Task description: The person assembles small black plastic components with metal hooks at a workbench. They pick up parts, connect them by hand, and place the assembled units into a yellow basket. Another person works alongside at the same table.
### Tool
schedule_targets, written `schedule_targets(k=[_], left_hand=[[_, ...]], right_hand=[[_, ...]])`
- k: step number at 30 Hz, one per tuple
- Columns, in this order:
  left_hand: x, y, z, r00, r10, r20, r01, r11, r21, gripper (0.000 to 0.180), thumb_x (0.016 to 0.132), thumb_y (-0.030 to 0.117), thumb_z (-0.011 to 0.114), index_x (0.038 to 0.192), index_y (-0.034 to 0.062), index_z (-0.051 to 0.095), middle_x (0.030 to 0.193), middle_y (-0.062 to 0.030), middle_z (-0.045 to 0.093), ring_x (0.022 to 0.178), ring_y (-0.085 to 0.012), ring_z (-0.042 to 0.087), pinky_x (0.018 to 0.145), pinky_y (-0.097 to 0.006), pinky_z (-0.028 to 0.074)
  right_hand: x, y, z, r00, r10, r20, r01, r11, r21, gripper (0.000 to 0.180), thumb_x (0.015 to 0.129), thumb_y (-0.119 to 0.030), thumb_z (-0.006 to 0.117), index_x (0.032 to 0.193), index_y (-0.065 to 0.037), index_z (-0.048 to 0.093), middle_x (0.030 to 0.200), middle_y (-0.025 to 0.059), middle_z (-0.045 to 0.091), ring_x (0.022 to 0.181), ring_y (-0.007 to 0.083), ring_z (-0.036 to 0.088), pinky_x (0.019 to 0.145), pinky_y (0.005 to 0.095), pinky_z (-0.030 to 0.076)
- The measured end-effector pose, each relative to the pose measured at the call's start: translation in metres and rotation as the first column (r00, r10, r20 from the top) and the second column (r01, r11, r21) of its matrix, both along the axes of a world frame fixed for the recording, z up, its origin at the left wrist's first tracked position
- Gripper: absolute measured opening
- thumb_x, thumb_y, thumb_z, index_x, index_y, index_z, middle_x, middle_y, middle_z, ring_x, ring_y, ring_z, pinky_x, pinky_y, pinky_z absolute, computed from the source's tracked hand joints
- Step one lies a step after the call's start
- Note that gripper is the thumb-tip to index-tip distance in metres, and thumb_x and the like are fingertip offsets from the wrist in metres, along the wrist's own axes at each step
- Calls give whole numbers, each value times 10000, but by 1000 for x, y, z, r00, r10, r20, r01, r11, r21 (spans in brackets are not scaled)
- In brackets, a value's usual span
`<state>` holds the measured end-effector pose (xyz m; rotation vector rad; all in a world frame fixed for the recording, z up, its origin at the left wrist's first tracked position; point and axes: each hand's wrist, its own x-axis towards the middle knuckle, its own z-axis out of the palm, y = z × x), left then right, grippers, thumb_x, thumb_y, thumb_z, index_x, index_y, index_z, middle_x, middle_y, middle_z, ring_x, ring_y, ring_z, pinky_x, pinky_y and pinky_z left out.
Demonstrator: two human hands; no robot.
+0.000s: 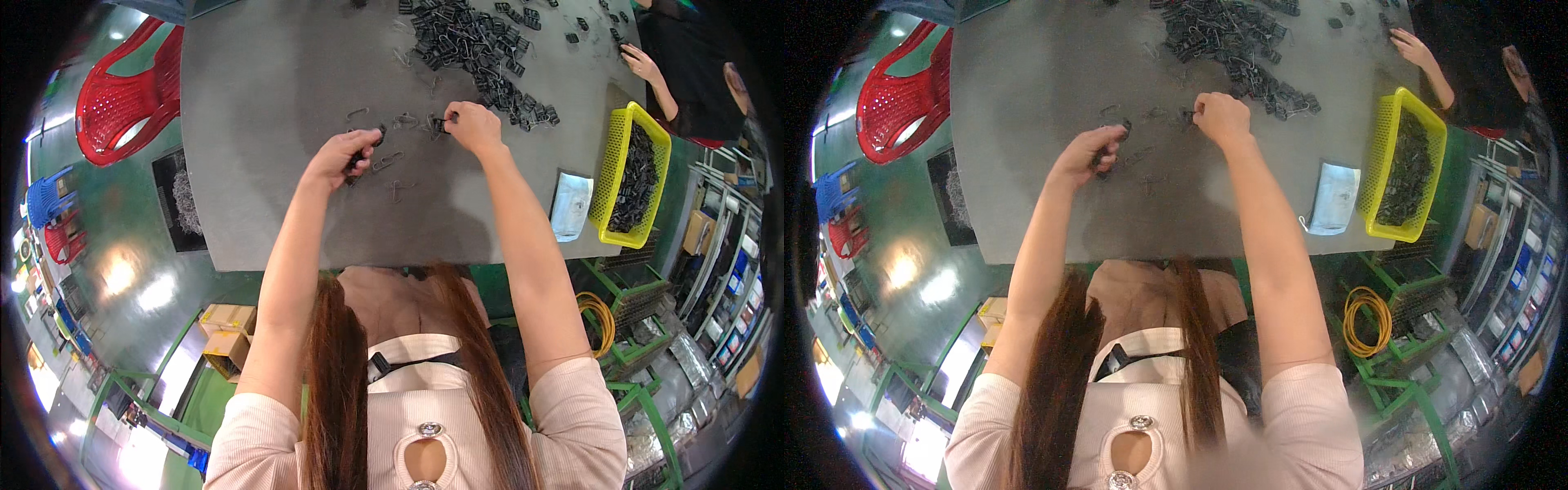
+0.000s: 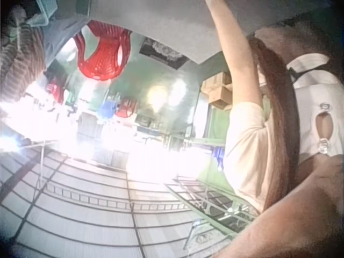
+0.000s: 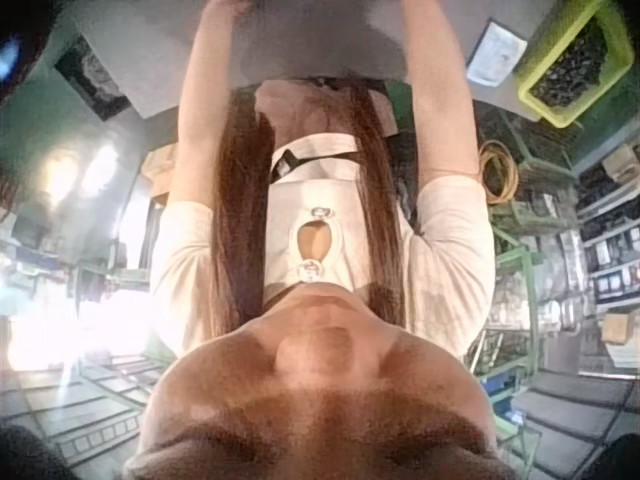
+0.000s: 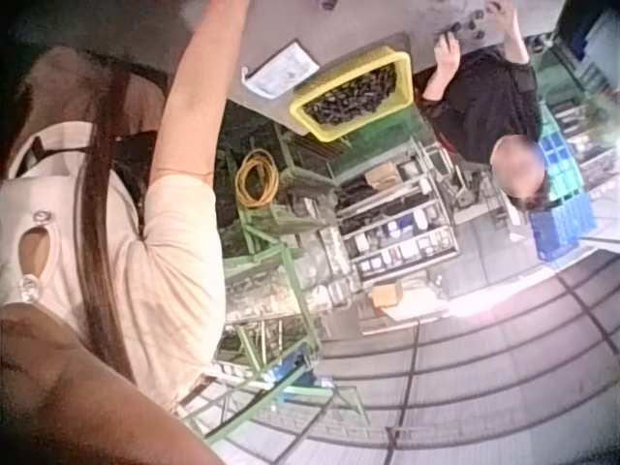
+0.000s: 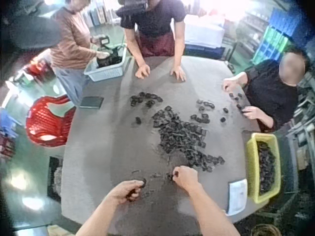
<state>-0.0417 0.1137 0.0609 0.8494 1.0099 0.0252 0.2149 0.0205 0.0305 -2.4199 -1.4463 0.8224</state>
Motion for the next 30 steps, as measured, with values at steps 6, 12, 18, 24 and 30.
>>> schedule_targets(k=[6,12,18,24,30], left_hand=[[1,-5,0,950,-51,-309,74,995,64,311,838,338,658,980,65,610,678,30,488,547,-64,447,472,-227,321],[-5,-15,19,995,98,28,-94,989,-117,274,881,285,622,1051,81,557,682,30,484,544,-63,440,453,-198,305],[11,-44,53,942,302,143,-266,936,-229,291,908,299,577,1097,80,546,742,3,504,620,-92,476,484,-215,354],[30,-84,63,949,257,183,-193,932,-308,341,898,338,585,1117,83,529,831,-29,560,651,-122,526,479,-224,399],[71,-112,67,945,206,253,-105,926,-362,371,896,369,574,1091,55,546,853,-38,578,677,-141,540,492,-231,402]], right_hand=[[10,-15,27,958,-221,-184,161,943,-292,143,713,-275,668,797,-162,687,795,45,677,831,245,640,702,378,496],[22,-59,36,929,-343,-138,292,910,-295,200,685,-293,682,802,-131,693,760,49,665,723,199,624,650,356,486],[60,-117,70,735,-519,-436,487,852,-192,211,704,-237,672,816,-58,669,634,22,560,490,104,483,468,264,386],[174,-222,88,607,-762,-223,791,607,80,271,691,-296,666,871,-99,706,710,90,661,589,186,611,597,329,484],[253,-287,112,464,-873,152,868,482,119,298,707,-365,654,905,-146,697,951,156,665,947,288,615,829,387,464]])
